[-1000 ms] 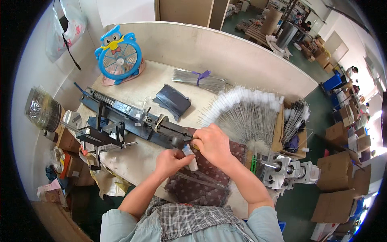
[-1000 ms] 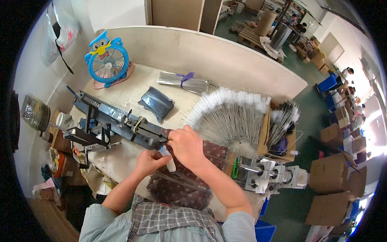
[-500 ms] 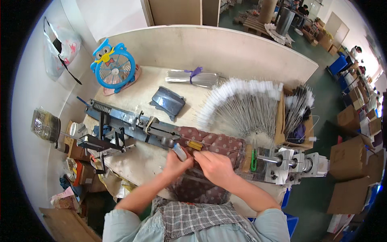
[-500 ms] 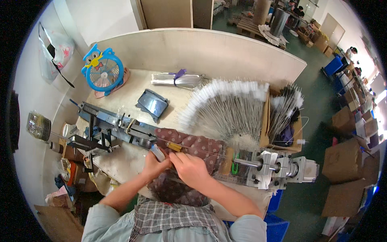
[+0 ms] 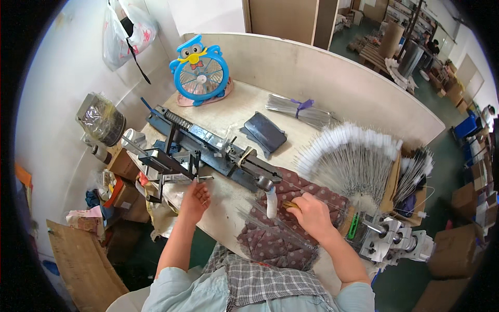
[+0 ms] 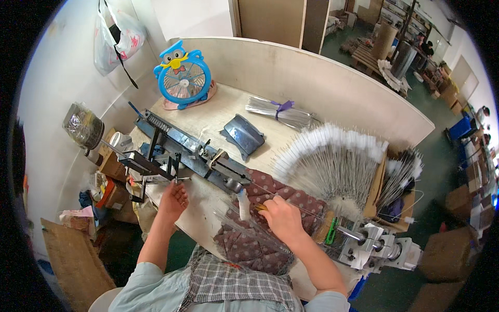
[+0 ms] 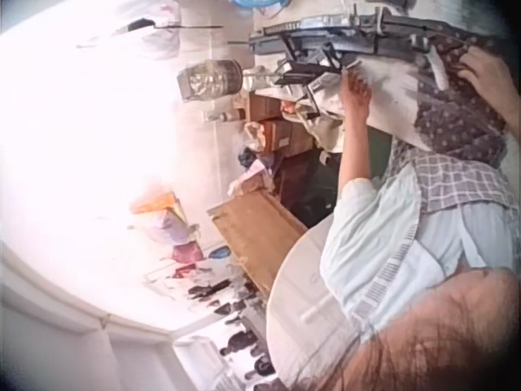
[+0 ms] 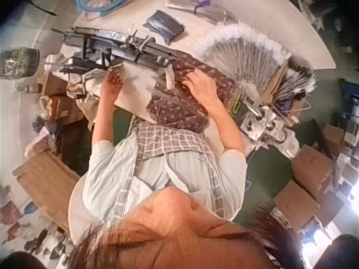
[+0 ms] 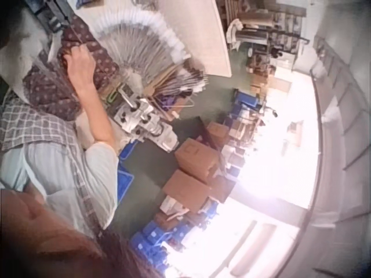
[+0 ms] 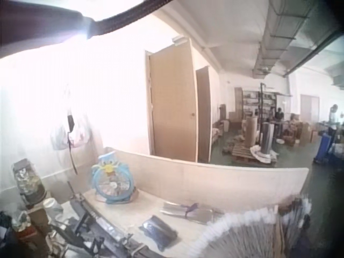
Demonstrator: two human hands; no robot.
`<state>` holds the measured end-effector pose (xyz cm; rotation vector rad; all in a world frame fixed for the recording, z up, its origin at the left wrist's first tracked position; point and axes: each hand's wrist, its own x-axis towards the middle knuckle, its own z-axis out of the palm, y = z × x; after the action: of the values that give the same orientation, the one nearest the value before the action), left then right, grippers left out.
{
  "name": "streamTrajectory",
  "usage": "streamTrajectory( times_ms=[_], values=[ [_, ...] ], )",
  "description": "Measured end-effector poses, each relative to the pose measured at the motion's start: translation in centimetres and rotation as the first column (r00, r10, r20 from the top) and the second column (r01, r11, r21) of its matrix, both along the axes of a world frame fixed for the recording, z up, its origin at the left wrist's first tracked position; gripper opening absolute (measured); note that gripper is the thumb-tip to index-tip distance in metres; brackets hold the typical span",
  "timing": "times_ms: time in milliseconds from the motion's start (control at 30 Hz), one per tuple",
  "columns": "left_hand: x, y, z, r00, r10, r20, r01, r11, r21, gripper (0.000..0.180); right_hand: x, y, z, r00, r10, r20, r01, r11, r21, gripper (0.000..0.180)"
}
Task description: The person assembles small brushes by inserting bristles into a mechanical press fixture, then securing them with metal cylinders and thread from a spool to create finished brushes. The brushes are then placed into cardboard boxes.
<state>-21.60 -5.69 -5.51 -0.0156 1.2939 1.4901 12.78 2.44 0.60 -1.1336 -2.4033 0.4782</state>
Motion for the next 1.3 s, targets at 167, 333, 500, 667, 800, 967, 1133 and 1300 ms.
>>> streamTrajectory(
  times_ms=[167, 333, 500, 667, 800, 967, 1133, 1300],
  values=[
    [-1.8, 0.4, -0.7, 0.999, 0.001, 0.040, -0.004, 0.997, 0.076, 0.022, -0.1, -0.3, 0.9, 0.998, -0.012, -0.065, 0.004, 0.994, -0.112, 0.019],
    [-0.4, 1.1, -1.1, 0.993, 0.091, 0.069, -0.096, 0.993, 0.063, 0.015, 1.2, -1.1, 2.9, 0.994, -0.003, -0.108, -0.007, 0.996, -0.092, 0.019],
    [7.3, 0.8, 1.1, 0.965, -0.225, -0.135, 0.254, 0.931, 0.263, 0.010, 2.7, -0.2, 5.5, 0.986, -0.039, -0.164, 0.061, 0.990, 0.129, 0.021],
    [20.2, 4.1, 5.5, 0.832, -0.528, -0.169, 0.554, 0.778, 0.296, 0.015, 4.0, 1.6, 4.9, 0.958, -0.157, -0.241, 0.173, 0.984, 0.044, 0.017],
    [22.5, 5.7, 4.9, 0.801, -0.555, -0.225, 0.599, 0.737, 0.314, 0.017, 5.5, 1.1, 4.3, 0.914, -0.204, -0.351, 0.143, 0.971, -0.191, 0.019],
    [23.5, 5.9, 4.6, 0.779, -0.560, -0.281, 0.626, 0.712, 0.318, 0.017, 7.1, 1.1, 3.9, 0.810, -0.360, -0.462, -0.022, 0.769, -0.639, 0.020],
    [23.0, 5.4, 5.4, 0.842, -0.450, -0.298, 0.527, 0.802, 0.281, 0.018, 6.8, 1.0, 5.0, 0.902, -0.208, -0.378, 0.038, 0.911, -0.410, 0.020],
    [21.4, 5.0, 5.9, 0.934, -0.325, -0.147, 0.355, 0.886, 0.298, 0.013, 2.8, 2.2, 5.4, 0.952, -0.122, -0.280, 0.165, 0.977, 0.133, 0.016]
  ],
)
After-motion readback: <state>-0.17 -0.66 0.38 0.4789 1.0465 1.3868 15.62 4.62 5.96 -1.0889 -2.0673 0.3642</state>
